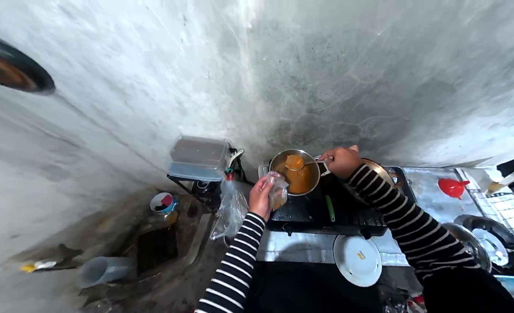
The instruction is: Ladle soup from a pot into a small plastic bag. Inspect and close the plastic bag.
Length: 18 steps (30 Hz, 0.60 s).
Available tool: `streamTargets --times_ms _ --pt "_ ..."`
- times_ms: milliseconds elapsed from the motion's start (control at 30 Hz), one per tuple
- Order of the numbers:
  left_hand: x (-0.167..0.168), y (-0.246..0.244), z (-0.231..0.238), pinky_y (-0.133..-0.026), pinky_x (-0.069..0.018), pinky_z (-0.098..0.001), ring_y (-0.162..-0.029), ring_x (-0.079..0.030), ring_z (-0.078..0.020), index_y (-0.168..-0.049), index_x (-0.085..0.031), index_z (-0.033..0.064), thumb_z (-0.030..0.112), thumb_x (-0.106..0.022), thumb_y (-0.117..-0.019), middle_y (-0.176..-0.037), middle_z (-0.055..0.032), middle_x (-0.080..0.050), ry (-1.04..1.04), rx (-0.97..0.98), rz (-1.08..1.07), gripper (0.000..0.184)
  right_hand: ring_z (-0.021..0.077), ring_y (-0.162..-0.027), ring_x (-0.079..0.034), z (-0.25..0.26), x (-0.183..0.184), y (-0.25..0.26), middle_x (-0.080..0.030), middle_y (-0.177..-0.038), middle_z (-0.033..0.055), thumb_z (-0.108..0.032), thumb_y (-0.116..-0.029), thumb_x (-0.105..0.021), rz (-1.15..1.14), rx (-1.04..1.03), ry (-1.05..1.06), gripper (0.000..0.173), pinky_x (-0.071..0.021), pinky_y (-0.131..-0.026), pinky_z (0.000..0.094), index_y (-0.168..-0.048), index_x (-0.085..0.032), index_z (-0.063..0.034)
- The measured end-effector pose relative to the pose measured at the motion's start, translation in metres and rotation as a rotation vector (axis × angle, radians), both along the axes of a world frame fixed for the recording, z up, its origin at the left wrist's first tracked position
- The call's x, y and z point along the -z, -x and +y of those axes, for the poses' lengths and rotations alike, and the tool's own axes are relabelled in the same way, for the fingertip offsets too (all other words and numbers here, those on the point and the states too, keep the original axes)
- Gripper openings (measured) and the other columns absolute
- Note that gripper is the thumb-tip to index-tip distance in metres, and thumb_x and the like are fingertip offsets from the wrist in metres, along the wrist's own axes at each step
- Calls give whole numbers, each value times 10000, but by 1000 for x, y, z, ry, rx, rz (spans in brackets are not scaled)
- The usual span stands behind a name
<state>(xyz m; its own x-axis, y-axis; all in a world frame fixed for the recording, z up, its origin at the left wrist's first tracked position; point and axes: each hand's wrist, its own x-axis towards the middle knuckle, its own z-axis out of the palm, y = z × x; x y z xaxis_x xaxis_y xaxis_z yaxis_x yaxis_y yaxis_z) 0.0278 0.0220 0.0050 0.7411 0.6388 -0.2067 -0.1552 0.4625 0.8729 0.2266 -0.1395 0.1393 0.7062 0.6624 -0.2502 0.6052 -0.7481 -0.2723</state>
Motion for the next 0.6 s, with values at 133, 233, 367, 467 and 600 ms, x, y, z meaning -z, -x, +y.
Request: streamTargets --times_ms 133,233,367,467,600 --pt "-13 -13 -2 -823 -624 -446 -982 -716 -280 -1319 -583 -35 131 -484 -1084 -1152 -177 -701 46 24 16 304 274 -991 -691 -1 -25 10 -768 -969 77 -191 -986 -580 -31 -76 -57 254 -392 -1047 599 -1120 -792 -233" --pt "-27 -19 -3 -818 -624 -446 -942 -715 -270 -1306 -576 -39 156 -470 -1093 -1083 -181 -698 84 50 3 308 259 -988 -699 -2 -33 26 -771 -994 65 -189 -998 -559 -74 -135 -95 267 -418 -1033 585 -1132 -787 -225" --pt "-46 -24 0 -834 -613 -447 -923 -711 -259 -1293 -597 -7 202 -471 -1096 -1059 -165 -700 85 83 -36 314 194 -851 -711 -13 -17 51 -771 -939 18 -169 -973 -539 -392 -304 -300 271 -449 -955 547 -1053 -796 -199" --pt "-61 -25 6 -856 -595 -403 -969 -709 -230 -1311 -644 54 229 -518 -1077 -1125 -134 -728 -75 169 -53 318 215 -762 -666 -21 -10 64 -697 -829 40 -115 -924 -547 -644 -511 -426 235 -474 -833 512 -997 -768 -149" --pt "-79 -25 15 -879 -597 -403 -1014 -712 -236 -1317 -655 67 242 -527 -1075 -1177 -137 -724 -204 272 -136 325 268 -716 -595 -32 -34 77 -634 -829 91 -25 -961 -527 -877 -701 -366 238 -456 -749 476 -1092 -721 -69"
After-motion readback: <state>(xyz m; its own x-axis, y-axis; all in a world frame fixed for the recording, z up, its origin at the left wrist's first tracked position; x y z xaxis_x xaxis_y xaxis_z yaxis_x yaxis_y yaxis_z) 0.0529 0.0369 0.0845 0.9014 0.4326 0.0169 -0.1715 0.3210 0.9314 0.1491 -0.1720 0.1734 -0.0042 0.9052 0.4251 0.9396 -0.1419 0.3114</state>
